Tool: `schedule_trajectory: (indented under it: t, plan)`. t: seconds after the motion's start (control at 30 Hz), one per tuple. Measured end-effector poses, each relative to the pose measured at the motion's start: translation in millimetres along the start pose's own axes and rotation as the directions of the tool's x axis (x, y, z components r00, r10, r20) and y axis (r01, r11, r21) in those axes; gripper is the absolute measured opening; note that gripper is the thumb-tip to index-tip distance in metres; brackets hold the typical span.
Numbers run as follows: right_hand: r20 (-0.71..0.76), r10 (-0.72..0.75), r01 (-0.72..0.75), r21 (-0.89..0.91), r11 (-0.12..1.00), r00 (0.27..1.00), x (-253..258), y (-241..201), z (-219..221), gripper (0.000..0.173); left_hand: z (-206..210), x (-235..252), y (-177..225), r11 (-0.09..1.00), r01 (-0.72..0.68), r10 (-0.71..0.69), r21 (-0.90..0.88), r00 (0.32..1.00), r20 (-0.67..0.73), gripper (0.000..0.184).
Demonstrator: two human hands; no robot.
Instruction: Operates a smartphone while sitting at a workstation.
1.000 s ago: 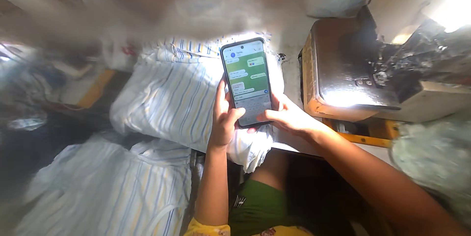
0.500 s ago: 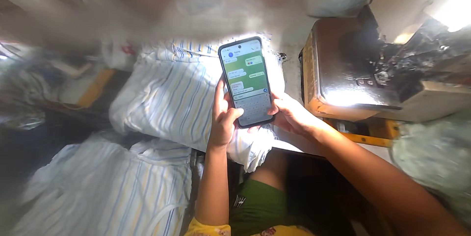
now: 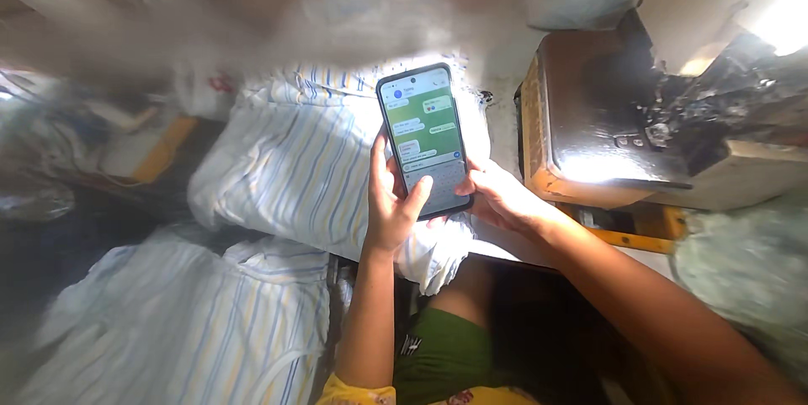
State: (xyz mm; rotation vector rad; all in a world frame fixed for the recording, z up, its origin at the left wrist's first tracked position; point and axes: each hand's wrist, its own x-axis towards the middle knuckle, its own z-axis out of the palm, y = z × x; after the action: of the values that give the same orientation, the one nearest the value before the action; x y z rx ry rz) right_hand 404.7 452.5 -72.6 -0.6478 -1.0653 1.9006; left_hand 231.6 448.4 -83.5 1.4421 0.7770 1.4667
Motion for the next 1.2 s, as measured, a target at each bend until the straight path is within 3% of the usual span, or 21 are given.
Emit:
schedule_trajectory:
  t: [0.2, 0.53, 0.7, 0.87, 1.1, 1.2]
  plan:
    - [-0.019, -0.004, 0.003, -0.035, 0.999, 1.000, 0, 0, 0, 0.042, 0, -1, 1, 0.999, 0.027, -0.027, -0.031, 1.000, 0.000, 0.080]
    - [-0.009, 0.003, -0.003, -0.012, 1.000, 1.000, 1, 1, -1, 0.044, -2, -1, -1, 0.993, 0.039, -0.039, -0.109, 0.999, 0.009, 0.081]
    - [0.016, 0.022, -0.023, 0.070, 0.997, 1.000, 0, 0, 0, 0.030, -5, -1, -2, 0.985, 0.054, -0.047, -0.162, 0.998, 0.046, 0.083]
    - [-0.046, 0.072, -0.068, 0.079, 0.995, 0.996, 0, -3, 5, 0.044, -6, -2, -2, 0.982, 0.074, -0.062, -0.175, 0.995, 0.072, 0.083]
    - [-0.007, 0.011, -0.010, 0.110, 0.994, 1.000, 1, 3, -1, 0.028, -7, -1, -2, 0.976, 0.084, -0.071, -0.200, 0.995, 0.071, 0.082]
    - [0.025, 0.004, -0.006, 0.084, 0.996, 1.000, 0, 4, -5, 0.043, -6, -1, -1, 0.977, 0.092, -0.083, -0.195, 0.995, 0.057, 0.086]
